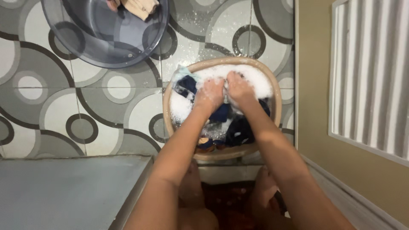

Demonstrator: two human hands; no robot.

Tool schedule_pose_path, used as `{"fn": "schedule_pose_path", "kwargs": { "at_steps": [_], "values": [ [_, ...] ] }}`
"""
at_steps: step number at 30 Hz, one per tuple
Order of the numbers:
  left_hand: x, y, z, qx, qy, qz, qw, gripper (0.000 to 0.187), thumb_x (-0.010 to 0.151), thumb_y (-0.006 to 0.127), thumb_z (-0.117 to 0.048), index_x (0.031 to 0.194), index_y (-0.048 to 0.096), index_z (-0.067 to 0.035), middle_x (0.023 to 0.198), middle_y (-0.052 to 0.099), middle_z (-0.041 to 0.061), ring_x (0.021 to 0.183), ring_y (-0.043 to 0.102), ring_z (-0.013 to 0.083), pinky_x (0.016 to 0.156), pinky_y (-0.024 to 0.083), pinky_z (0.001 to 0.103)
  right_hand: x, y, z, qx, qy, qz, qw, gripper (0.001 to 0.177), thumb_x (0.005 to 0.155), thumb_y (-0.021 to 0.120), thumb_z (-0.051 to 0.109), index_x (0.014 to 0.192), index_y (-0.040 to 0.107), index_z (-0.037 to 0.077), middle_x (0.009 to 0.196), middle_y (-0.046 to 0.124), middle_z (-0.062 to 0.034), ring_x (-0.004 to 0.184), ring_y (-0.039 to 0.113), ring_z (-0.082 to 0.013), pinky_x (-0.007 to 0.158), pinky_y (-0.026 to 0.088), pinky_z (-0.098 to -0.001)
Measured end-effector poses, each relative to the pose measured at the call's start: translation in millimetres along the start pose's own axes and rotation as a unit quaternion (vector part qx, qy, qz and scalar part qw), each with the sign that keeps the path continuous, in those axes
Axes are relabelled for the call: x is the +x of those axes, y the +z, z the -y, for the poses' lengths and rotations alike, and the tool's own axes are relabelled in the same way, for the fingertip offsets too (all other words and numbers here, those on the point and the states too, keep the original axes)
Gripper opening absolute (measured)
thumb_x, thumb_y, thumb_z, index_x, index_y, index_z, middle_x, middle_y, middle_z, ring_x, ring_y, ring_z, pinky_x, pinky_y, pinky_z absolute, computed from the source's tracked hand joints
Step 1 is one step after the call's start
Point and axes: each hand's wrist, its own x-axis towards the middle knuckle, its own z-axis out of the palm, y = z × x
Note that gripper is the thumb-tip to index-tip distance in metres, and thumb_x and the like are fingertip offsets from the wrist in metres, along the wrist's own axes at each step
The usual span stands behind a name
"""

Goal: The person washes clothes by hand in a basin of soapy water, applying soap directly to individual items and scrubbing them together before placing them into a separate bucket.

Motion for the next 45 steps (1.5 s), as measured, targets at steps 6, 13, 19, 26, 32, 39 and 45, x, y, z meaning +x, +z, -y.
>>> {"fn": "schedule_pose_path", "kwargs": {
  "at_steps": [6, 13, 19, 26, 32, 39, 45],
  "values": [
    [33.4, 23.1, 9.8, 0.001, -0.081, 0.117, 0.99, 0.033, 0.094, 0.051, -0.017, 0.115, 0.074, -0.006, 0.129, 0.067, 0.02, 0.118, 0.067, 0.0362, 0.098, 0.055, 0.046, 30.5, 91.3, -82.8, -0.174, -0.052, -0.031, 0.983, 0.02, 0.113, 0.057, 0.024, 0.104, 0.071, 0.014, 0.103, 0.074, -0.0136, 0.098, 0.071, -0.0359, 0.089, 0.054, -0.0537],
    [11.4, 1.6, 1.4, 0.036, -0.04, 0.062, 0.997, 0.038, 0.094, 0.058, -0.031, 0.115, 0.071, -0.002, 0.123, 0.064, 0.024, 0.113, 0.065, 0.0372, 0.094, 0.053, 0.047, -15.3, -59.7, -9.2, 0.105, 0.035, 0.129, 0.985, 0.037, 0.099, 0.065, 0.036, 0.12, 0.06, 0.007, 0.115, 0.069, -0.0196, 0.108, 0.067, -0.0359, 0.096, 0.053, -0.0461],
    [-39.1, -64.2, 4.3, -0.065, 0.068, -0.003, 0.996, 0.036, 0.088, 0.071, -0.034, 0.108, 0.077, -0.005, 0.11, 0.067, 0.019, 0.104, 0.066, 0.0364, 0.093, 0.053, 0.046, -76.6, -92.0, 55.7, -0.074, 0.134, 0.097, 0.983, 0.061, 0.086, 0.076, 0.045, 0.123, 0.05, 0.003, 0.123, 0.059, -0.0269, 0.114, 0.059, -0.0426, 0.094, 0.047, -0.0528],
    [-60.5, -61.6, 47.9, -0.77, 0.072, 0.207, 0.599, 0.032, 0.085, 0.061, -0.009, 0.113, 0.067, 0.007, 0.1, 0.077, 0.015, 0.088, 0.075, 0.0247, 0.086, 0.06, 0.039, -61.6, -68.9, 37.4, -0.1, 0.036, 0.092, 0.99, 0.05, 0.078, 0.071, 0.017, 0.122, 0.054, 0.002, 0.12, 0.061, -0.0286, 0.113, 0.06, -0.0443, 0.098, 0.048, -0.0503],
    [-92.5, -55.5, 39.2, -0.748, 0.14, 0.164, 0.628, 0.053, 0.085, 0.067, 0.007, 0.136, 0.054, 0.002, 0.125, 0.069, 0.01, 0.113, 0.069, 0.0191, 0.099, 0.058, 0.033, -62.3, -95.7, 21.6, 0.499, 0.109, 0.021, 0.859, 0.033, 0.088, 0.063, 0.015, 0.118, 0.064, 0.002, 0.109, 0.069, -0.0165, 0.095, 0.066, -0.0279, 0.084, 0.055, -0.0385],
    [-91.3, -63.1, 13.0, -0.597, 0.271, 0.043, 0.754, 0.093, 0.081, 0.076, -0.016, 0.162, 0.033, -0.007, 0.169, 0.017, 0.016, 0.158, 0.018, 0.0288, 0.129, 0.017, 0.042, -92.3, -97.4, 152.2, 0.794, 0.075, -0.141, 0.587, 0.043, 0.11, 0.047, 0.029, 0.138, 0.054, -0.002, 0.126, 0.06, -0.0211, 0.109, 0.062, -0.0299, 0.095, 0.056, -0.0416],
    [-133.8, -48.0, -30.4, -0.609, 0.114, 0.007, 0.785, 0.082, 0.1, 0.04, -0.06, 0.163, 0.022, -0.012, 0.173, 0.017, 0.016, 0.159, 0.017, 0.0306, 0.126, 0.018, 0.042, -82.0, -126.8, 176.3, 0.59, -0.002, -0.207, 0.78, 0.052, 0.111, 0.041, 0.038, 0.15, 0.043, 0.003, 0.146, 0.048, -0.0179, 0.129, 0.05, -0.0275, 0.111, 0.045, -0.0395]
  ]
}}
